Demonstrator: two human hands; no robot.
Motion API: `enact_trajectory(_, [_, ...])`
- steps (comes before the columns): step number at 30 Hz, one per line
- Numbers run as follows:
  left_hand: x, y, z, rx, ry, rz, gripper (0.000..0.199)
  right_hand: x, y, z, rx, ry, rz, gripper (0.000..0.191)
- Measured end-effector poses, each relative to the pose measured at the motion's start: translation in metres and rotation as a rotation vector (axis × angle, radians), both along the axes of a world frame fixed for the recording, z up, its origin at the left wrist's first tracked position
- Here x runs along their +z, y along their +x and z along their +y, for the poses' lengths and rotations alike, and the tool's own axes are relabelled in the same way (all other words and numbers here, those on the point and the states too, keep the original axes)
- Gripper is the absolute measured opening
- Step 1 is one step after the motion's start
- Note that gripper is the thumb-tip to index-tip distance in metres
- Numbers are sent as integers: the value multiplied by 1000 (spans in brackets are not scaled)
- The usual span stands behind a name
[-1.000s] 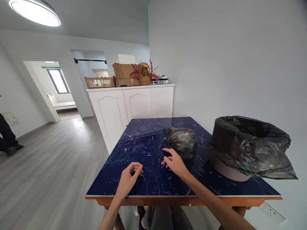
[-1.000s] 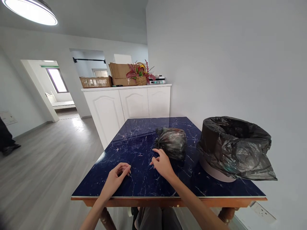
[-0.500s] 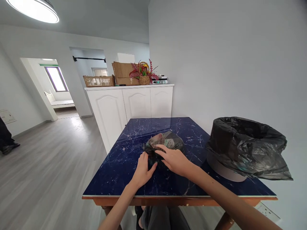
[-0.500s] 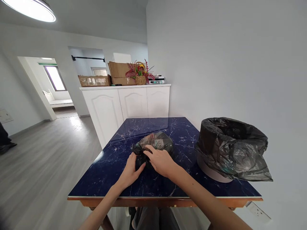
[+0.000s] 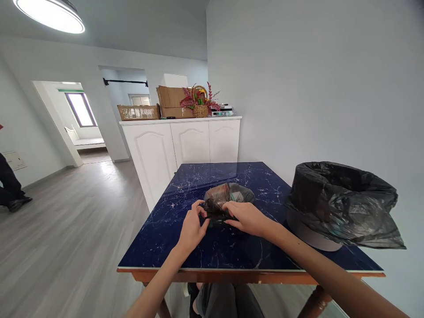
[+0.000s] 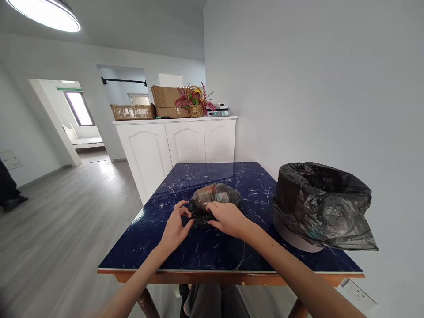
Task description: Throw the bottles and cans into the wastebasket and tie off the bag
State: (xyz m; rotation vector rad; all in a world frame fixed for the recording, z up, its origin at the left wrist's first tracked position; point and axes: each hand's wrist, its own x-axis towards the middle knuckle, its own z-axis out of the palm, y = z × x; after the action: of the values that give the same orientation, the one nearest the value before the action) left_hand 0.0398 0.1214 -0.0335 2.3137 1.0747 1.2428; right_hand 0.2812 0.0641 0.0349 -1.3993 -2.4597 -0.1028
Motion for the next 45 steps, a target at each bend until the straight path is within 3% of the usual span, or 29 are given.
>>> enact_trajectory(5, [3,-27,15,125,-59,-139,43,5,10,0,-48,87,134,19])
enact_trajectory(9, [1,-39,30,147,-151,-205,32,9,17,6,-159,184,477,14])
enact_trajectory(12, [4,-39,29,139,-172,-203,31,10,17,10,-211,213,625,20])
enact_trajectory(18, [22,-20,8,131,-116,-210,31,9,-1,-2,-202,201,649,26])
enact_trajectory(21, [32,-12,4,124,-145,-241,24,11,-9,-10,-144,167,535,55])
enact_trajectory(22, [35,-11,3,124,-162,-255,25,12,-10,-11,-134,164,508,55])
enact_trajectory(24, [41,-11,0,126,-194,-281,33,13,-11,-10,-133,176,521,39])
enact_trajectory(27, [50,-17,-10,157,-238,-341,49,14,-8,-6,-204,176,726,25])
enact_trajectory(31, [57,-30,-24,260,-299,-430,57,17,-6,-6,-250,-15,1233,34])
enact_trajectory(34, [61,-35,-32,282,-272,-490,54,17,-11,-11,-210,-66,1420,38])
enact_trajectory(37, [70,-37,-40,287,-212,-507,49,19,-18,-20,-178,41,1399,41])
enact_trajectory(41, [89,-37,-55,282,-110,-439,39,36,-32,-40,-188,339,1307,56])
enact_trajectory(43, [98,-37,-63,276,-77,-402,34,46,-40,-53,-180,513,1159,48])
enact_trajectory(45, [104,-36,-68,271,-44,-378,32,52,-49,-65,-79,606,957,32])
